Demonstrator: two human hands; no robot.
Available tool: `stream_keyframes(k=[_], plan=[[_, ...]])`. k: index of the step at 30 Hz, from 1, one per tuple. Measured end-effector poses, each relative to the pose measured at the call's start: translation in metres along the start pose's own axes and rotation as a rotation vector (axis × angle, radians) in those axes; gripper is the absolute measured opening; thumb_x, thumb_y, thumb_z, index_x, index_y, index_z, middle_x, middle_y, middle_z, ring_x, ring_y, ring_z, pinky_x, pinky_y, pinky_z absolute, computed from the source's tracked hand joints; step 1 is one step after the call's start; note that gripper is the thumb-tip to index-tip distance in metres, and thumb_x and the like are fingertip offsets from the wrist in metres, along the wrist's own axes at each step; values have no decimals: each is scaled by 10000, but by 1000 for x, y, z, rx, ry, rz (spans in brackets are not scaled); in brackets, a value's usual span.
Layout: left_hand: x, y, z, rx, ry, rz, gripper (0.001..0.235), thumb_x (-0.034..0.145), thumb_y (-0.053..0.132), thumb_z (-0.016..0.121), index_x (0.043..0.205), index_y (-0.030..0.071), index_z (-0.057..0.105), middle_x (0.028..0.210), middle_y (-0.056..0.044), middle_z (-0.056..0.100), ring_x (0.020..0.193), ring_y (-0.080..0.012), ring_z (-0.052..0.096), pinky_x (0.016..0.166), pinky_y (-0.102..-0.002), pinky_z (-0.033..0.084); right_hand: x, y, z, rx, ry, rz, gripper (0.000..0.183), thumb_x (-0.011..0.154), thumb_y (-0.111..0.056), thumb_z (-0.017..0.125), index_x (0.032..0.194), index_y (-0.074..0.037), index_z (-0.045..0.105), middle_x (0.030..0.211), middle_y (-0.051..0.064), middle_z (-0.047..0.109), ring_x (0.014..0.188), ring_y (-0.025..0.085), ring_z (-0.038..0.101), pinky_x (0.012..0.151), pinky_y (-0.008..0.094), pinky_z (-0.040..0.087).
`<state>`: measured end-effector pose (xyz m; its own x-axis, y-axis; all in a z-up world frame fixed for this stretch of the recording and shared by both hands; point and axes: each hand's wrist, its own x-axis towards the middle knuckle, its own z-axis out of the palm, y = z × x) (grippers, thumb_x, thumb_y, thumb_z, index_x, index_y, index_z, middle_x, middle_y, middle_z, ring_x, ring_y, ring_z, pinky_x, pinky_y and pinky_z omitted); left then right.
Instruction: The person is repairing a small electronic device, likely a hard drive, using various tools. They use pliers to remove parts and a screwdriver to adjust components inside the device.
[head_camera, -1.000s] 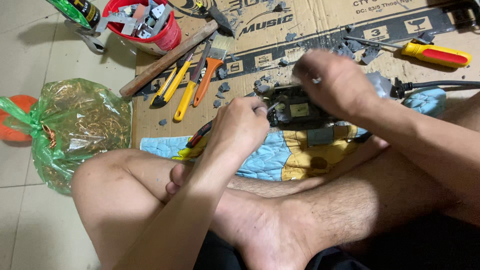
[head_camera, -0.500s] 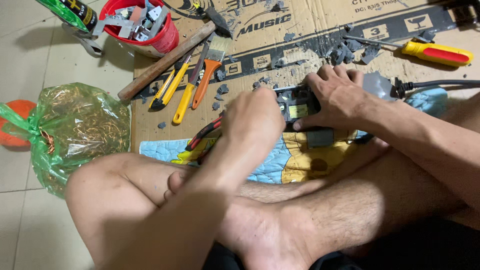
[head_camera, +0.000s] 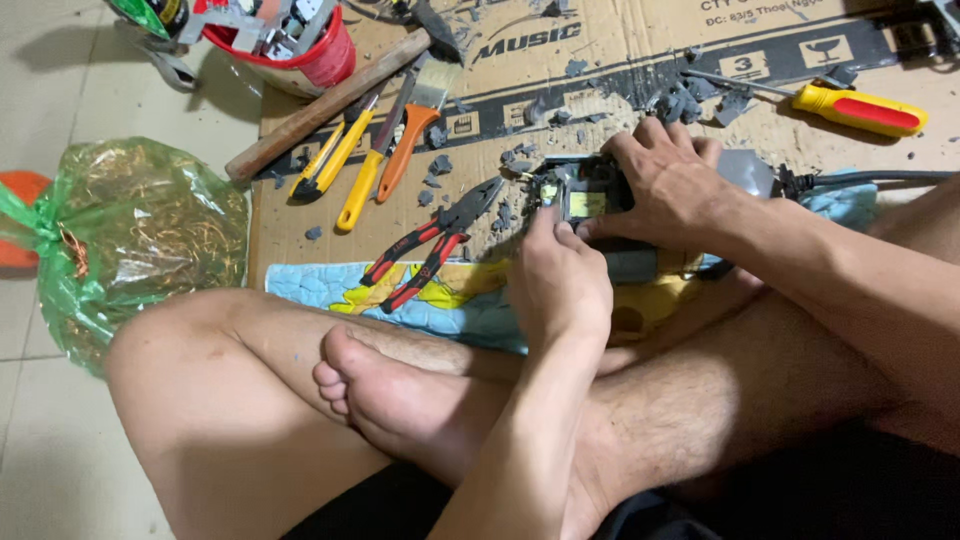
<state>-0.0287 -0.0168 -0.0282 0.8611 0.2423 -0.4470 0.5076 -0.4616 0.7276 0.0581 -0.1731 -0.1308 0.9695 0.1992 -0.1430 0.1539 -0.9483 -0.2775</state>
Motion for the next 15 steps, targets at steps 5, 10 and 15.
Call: stream_keyframes(k=[5, 10, 15], plan=[[12, -8, -8, -139, -40, -133, 411, 962, 308, 433, 1286, 241, 677, 1287, -74, 699, 1260, -278, 628, 1025, -438, 536, -5, -7, -5, -1, 31, -12, 1017, 637, -825, 760, 1372, -168, 511, 1204, 124, 495, 1207, 365, 490, 1031, 596, 346], [36, -27, -25, 387, -35, 383, 377, 1010, 150, 447, 1307, 90, 671, 1071, -236, 727, 985, -391, 732, 816, -504, 615, -7, -13, -11, -30, -24, -12, 991, 723, -870, 645, 1424, -187, 486, 1244, 111, 505, 1233, 331, 498, 1055, 595, 338], [29, -28, -45, 604, -61, 632, 387, 972, 32, 522, 1344, 35, 630, 1001, -287, 704, 899, -432, 736, 756, -595, 604, -5, -62, -37, -211, 62, -257, 330, 1028, -401, 530, 1302, -238, 617, 1062, 108, 592, 1035, 265, 593, 944, 471, 463]])
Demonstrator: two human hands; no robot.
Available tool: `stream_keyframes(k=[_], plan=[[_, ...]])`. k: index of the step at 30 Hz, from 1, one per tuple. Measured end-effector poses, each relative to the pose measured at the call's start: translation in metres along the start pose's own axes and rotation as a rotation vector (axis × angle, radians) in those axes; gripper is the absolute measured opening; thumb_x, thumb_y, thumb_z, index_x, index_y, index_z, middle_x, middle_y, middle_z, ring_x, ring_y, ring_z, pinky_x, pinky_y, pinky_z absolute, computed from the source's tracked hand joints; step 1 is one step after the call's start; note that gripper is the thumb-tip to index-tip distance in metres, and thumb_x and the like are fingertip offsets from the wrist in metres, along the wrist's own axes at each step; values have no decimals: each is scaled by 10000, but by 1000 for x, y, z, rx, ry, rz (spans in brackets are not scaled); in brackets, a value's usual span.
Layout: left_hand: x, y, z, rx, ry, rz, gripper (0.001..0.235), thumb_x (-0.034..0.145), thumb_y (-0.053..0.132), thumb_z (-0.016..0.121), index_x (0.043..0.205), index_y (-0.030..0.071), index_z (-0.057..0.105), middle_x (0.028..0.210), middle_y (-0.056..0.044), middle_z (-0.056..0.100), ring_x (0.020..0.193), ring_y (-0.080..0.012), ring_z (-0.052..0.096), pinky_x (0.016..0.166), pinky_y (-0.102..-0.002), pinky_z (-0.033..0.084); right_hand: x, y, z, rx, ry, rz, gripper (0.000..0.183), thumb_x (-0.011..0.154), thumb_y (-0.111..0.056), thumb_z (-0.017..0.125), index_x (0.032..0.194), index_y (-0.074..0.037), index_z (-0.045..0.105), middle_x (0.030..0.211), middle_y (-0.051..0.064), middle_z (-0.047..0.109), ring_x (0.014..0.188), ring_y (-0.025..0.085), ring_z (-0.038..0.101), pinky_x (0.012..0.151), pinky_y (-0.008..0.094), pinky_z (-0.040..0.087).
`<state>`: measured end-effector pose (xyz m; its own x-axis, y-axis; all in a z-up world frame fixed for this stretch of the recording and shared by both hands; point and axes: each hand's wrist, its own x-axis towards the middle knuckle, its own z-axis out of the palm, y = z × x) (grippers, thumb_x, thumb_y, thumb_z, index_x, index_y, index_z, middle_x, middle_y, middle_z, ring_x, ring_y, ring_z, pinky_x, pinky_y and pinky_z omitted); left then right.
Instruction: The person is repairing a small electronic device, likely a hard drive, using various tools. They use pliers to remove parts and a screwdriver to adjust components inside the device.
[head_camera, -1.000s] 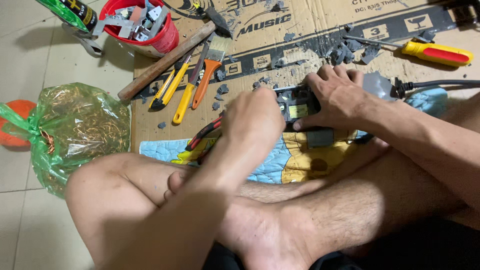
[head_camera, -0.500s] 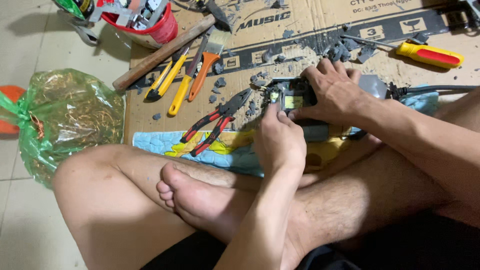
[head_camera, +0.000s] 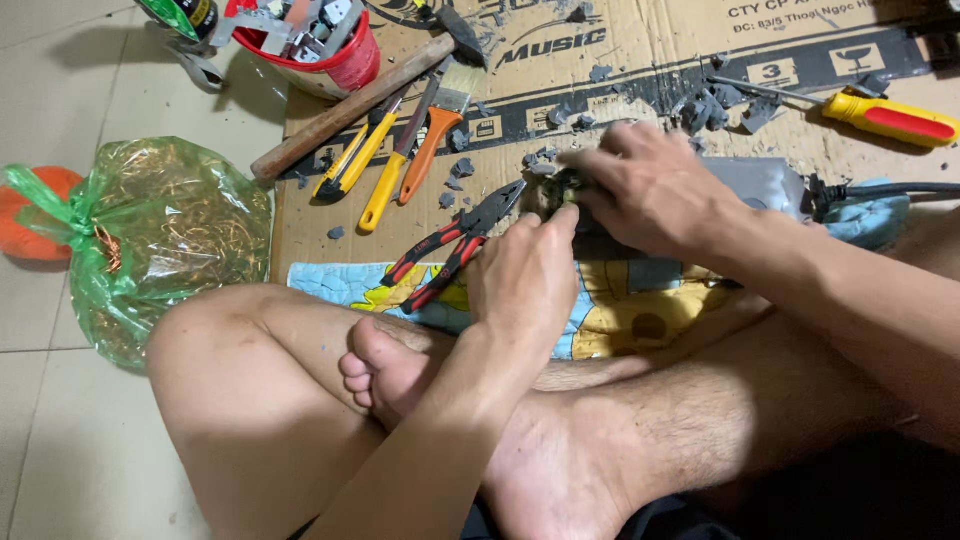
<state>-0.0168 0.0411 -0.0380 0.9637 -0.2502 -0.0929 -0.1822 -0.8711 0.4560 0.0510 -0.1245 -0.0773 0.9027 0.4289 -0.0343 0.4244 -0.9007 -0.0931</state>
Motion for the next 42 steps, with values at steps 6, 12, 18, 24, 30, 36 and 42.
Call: stream_keyframes(k=[6, 12, 18, 24, 30, 36, 42], plan=[[0, 3, -10, -348, -88, -166, 419, 1024, 81, 395, 1386, 7, 594, 1148, -318, 684, 1069, -467, 690, 917, -576, 555, 5, -1, -1, -9, -70, -99, 227, 1030, -227, 498, 1177, -138, 646, 1040, 139, 672, 915, 241, 726, 747, 352, 633], [3, 3, -22, -454, -217, -332, 465, 1021, 195, 394, 1429, 53, 566, 1362, -261, 620, 1282, -452, 582, 1040, -566, 464, -2, 10, 6, 183, -64, 17, 184, 1047, -183, 512, 1171, -86, 606, 967, 138, 700, 941, 286, 747, 750, 357, 665], [12, 2, -28, -261, -213, -454, 415, 949, 296, 450, 1284, 270, 694, 1253, -57, 725, 1149, -296, 672, 980, -423, 512, 1, 29, 17, 128, 373, 229, 206, 1133, -121, 546, 974, -18, 629, 843, 122, 663, 566, 221, 618, 402, 346, 532], [29, 5, -53, -192, -230, -422, 380, 990, 257, 477, 1309, 238, 684, 1300, 3, 712, 1065, -204, 710, 907, -388, 566, -10, 31, -36, 316, 13, 445, 607, 1035, -450, 602, 1471, -58, 445, 1340, 282, 603, 924, 451, 711, 697, 584, 628], [67, 6, -67, -32, -307, -151, 369, 960, 175, 502, 1245, 85, 719, 1021, -145, 767, 1118, -344, 698, 994, -510, 494, -20, 53, 20, 96, -243, 352, 1094, 663, -989, 577, 1441, -222, 522, 1479, 153, 459, 1404, 355, 402, 1107, 574, 370], [131, 1, -43, 177, -454, -217, 218, 856, 141, 594, 735, 82, 765, 540, -72, 664, 426, -219, 643, 500, -378, 566, -14, 53, 26, 90, -258, 381, 1110, 630, -1019, 573, 1423, -247, 495, 1471, 114, 425, 1398, 323, 377, 1080, 530, 346], [141, 17, -67, 197, -513, -277, 333, 898, 152, 560, 598, 83, 686, 395, -13, 442, 297, -115, 379, 361, -260, 377, -15, 51, 24, 128, -213, 365, 1087, 620, -1029, 571, 1384, -256, 518, 1411, 88, 441, 1375, 302, 384, 1049, 496, 331]])
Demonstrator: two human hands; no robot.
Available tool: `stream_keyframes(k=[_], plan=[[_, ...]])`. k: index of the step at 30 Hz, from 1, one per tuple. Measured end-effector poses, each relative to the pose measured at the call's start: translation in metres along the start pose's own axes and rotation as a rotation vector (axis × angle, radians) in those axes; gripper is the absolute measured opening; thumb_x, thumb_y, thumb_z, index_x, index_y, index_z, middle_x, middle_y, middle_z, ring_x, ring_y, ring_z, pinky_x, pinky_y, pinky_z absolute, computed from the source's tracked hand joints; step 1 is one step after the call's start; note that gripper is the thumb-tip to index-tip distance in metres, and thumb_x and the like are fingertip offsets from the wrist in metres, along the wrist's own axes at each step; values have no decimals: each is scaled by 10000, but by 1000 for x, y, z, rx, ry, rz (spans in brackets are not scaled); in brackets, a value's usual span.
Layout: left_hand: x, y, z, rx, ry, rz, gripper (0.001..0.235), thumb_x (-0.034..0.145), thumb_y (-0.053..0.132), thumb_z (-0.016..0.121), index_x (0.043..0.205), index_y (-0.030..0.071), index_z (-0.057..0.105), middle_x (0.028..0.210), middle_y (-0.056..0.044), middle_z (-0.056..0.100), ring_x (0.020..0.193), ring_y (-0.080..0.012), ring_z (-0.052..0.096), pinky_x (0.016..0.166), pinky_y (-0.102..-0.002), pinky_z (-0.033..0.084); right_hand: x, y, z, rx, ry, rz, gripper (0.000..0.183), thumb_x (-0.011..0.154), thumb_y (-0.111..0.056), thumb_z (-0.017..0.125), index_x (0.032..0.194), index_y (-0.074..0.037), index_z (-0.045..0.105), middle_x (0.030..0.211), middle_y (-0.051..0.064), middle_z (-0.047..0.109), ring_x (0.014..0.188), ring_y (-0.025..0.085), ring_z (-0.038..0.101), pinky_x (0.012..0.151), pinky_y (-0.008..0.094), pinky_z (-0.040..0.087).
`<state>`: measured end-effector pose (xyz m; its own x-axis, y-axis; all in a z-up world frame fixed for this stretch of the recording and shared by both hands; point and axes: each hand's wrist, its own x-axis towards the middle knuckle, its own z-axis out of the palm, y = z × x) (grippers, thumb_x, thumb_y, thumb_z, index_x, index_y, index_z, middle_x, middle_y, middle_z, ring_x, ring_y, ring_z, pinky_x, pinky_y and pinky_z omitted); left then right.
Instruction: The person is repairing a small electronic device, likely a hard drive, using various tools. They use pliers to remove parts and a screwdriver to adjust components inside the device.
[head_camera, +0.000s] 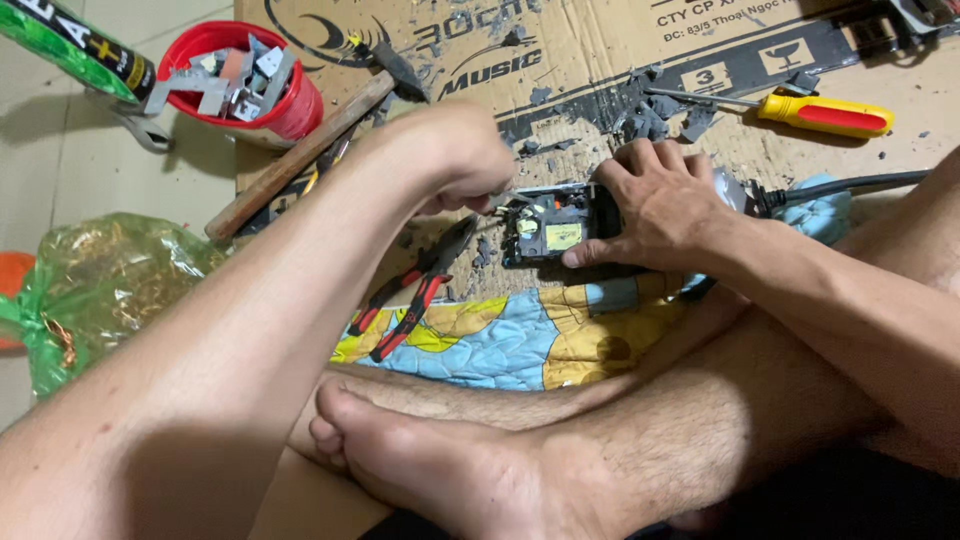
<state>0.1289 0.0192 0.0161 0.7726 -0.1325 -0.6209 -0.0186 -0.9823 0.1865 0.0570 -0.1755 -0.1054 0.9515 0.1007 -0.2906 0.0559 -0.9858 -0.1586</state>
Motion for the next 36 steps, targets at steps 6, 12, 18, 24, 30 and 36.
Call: stream_keyframes(k=[6, 12, 18, 24, 30, 36], plan=[[-24, 5, -13, -224, -87, 13, 279, 910, 87, 559, 650, 21, 637, 495, -52, 534, 357, -75, 358, 334, -220, 333, -1, 1, 3, -1, 22, -7, 1053, 635, -1003, 583, 1360, -242, 515, 1401, 82, 428, 1377, 308, 381, 1045, 497, 330], [12, 7, -26, -110, -275, -46, 244, 966, 118, 525, 756, 36, 620, 555, -12, 504, 386, -31, 317, 395, -156, 283, -1, 0, 0, 19, 4, -6, 1036, 627, -1002, 594, 1336, -251, 516, 1377, 77, 426, 1382, 315, 363, 1037, 501, 322], [29, 33, -43, 67, -475, -137, 164, 1078, 214, 526, 976, 157, 641, 673, 47, 507, 476, -43, 259, 438, -201, 210, 3, -6, -16, -54, -118, -14, 1101, 606, -986, 594, 1432, -276, 430, 1373, 162, 417, 1286, 349, 383, 1031, 624, 354], [43, 16, -33, -16, -372, -50, 230, 993, 168, 590, 853, 44, 723, 585, -17, 608, 382, -85, 420, 401, -231, 399, 9, 0, 7, -1, -28, 13, 1023, 552, -1009, 640, 1235, -257, 512, 1342, 66, 386, 1374, 338, 329, 1044, 519, 340], [54, -2, 14, 131, -5, 145, 294, 852, 254, 579, 905, 39, 774, 770, -122, 716, 715, -260, 726, 609, -395, 559, 12, -9, 0, 4, -64, 41, 1019, 547, -979, 702, 1232, -242, 535, 1336, 90, 396, 1363, 373, 352, 1025, 542, 376], [-29, 0, 52, -252, 94, 8, 304, 902, 135, 569, 1139, 71, 748, 1064, -203, 707, 1069, -433, 681, 893, -570, 550, 12, -8, 2, -42, -64, 35, 1077, 538, -1036, 623, 1254, -239, 508, 1329, 93, 394, 1358, 372, 352, 1012, 513, 384]])
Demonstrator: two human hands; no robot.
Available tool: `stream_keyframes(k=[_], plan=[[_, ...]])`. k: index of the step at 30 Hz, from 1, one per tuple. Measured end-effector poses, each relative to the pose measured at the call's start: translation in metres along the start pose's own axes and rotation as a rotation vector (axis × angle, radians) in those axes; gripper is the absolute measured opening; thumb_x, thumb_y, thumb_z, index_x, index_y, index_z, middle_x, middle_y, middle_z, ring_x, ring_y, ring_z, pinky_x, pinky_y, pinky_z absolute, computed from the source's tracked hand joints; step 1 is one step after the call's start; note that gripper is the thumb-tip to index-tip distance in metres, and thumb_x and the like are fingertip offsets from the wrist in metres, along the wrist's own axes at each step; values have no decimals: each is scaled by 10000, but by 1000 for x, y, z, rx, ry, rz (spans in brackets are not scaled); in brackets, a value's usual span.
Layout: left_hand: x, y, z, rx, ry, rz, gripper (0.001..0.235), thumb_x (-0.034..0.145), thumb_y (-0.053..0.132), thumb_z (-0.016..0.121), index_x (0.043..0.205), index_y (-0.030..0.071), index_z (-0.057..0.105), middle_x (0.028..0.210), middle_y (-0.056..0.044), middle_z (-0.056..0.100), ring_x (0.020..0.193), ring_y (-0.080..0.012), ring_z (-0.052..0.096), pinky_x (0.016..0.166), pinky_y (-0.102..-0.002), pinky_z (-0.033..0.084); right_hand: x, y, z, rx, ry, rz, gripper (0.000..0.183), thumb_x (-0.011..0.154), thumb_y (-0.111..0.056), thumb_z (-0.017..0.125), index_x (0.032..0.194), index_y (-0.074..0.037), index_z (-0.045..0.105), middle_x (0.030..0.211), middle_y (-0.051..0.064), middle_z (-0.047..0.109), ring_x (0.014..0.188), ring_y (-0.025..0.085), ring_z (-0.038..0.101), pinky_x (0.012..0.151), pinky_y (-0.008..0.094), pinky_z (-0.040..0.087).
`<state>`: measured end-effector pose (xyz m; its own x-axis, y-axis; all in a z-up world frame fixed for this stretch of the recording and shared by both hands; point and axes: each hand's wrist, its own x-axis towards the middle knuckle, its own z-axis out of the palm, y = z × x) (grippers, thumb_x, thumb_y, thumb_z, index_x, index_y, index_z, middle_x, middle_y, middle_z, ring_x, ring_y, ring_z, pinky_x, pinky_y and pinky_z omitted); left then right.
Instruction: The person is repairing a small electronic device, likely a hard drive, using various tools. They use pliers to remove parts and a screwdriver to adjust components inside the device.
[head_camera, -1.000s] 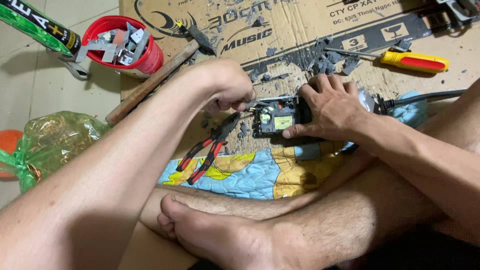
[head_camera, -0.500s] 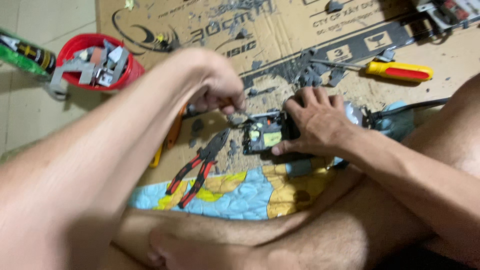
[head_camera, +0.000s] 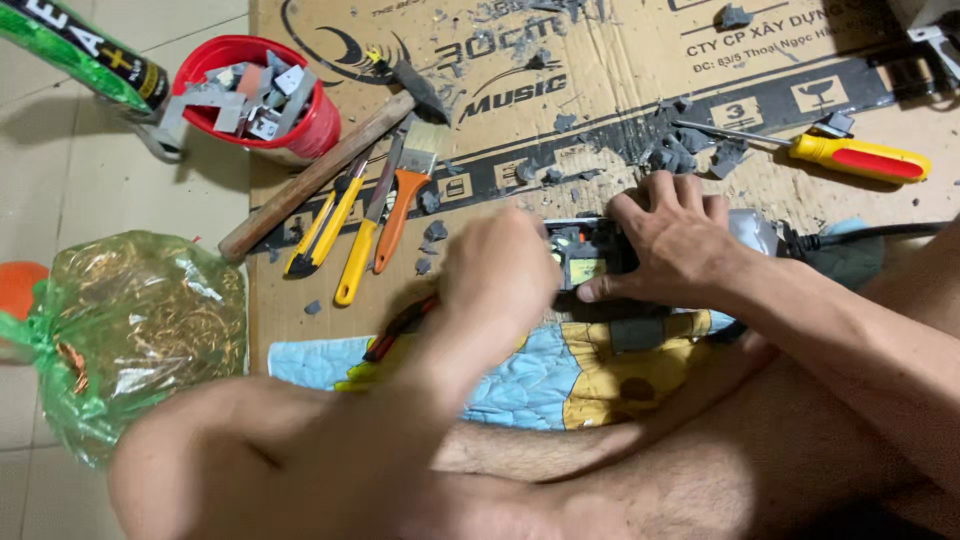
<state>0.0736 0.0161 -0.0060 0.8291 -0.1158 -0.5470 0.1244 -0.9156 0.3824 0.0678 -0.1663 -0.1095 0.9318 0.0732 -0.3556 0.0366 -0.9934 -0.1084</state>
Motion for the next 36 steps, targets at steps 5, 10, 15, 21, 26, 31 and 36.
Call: stream_keyframes(k=[5, 10, 15, 21, 26, 31, 36], plan=[[-28, -16, 30, -92, 170, 121, 328, 982, 102, 472, 1224, 52, 688, 1025, -274, 723, 998, -463, 712, 834, -565, 594, 0, 3, 6, 0, -7, -11, 1078, 563, -1048, 585, 1289, -255, 499, 1327, 103, 392, 1354, 374, 356, 1008, 514, 379], [-46, -32, 43, -194, 286, 265, 302, 995, -21, 468, 1216, -77, 666, 1004, -311, 724, 939, -448, 735, 845, -536, 606, 0, 1, 0, 0, 20, -27, 1082, 586, -1040, 596, 1309, -238, 521, 1318, 140, 416, 1341, 389, 386, 997, 527, 391], [-23, -52, 48, -288, 258, 197, 338, 983, 234, 510, 1238, 153, 716, 1171, -189, 738, 1137, -449, 656, 965, -583, 516, 0, 3, -1, 70, 15, -20, 1093, 549, -1019, 635, 1317, -255, 495, 1355, 109, 400, 1358, 380, 359, 1035, 519, 353], [5, -21, -28, -57, -6, 200, 331, 921, 172, 571, 1198, 146, 751, 1100, -135, 765, 931, -302, 762, 1026, -563, 500, -3, -3, -4, 56, 14, 0, 1088, 561, -1006, 661, 1327, -246, 523, 1338, 117, 414, 1354, 383, 373, 1028, 529, 368], [32, -26, -17, 43, -25, 131, 267, 882, 311, 623, 1095, 297, 783, 892, -9, 789, 770, -247, 770, 668, -414, 605, 2, 3, 3, 40, 24, 17, 1088, 527, -1010, 661, 1289, -248, 509, 1344, 110, 388, 1343, 384, 356, 1016, 530, 360], [-19, -43, 42, -116, 209, 88, 301, 946, 309, 555, 1180, 266, 741, 1104, -58, 766, 1093, -325, 709, 906, -503, 576, 0, 0, 3, -10, 43, -5, 1093, 525, -1016, 649, 1288, -245, 521, 1372, 107, 400, 1355, 360, 371, 1021, 522, 375], [-70, -19, 45, -733, 160, -90, 437, 1046, 212, 410, 1401, 27, 586, 1367, -278, 613, 1309, -425, 571, 1081, -509, 463, 10, 56, -12, 350, -48, -32, 604, 794, -675, 715, 1259, -295, 653, 1322, 143, 551, 1314, 410, 525, 1017, 550, 479]])
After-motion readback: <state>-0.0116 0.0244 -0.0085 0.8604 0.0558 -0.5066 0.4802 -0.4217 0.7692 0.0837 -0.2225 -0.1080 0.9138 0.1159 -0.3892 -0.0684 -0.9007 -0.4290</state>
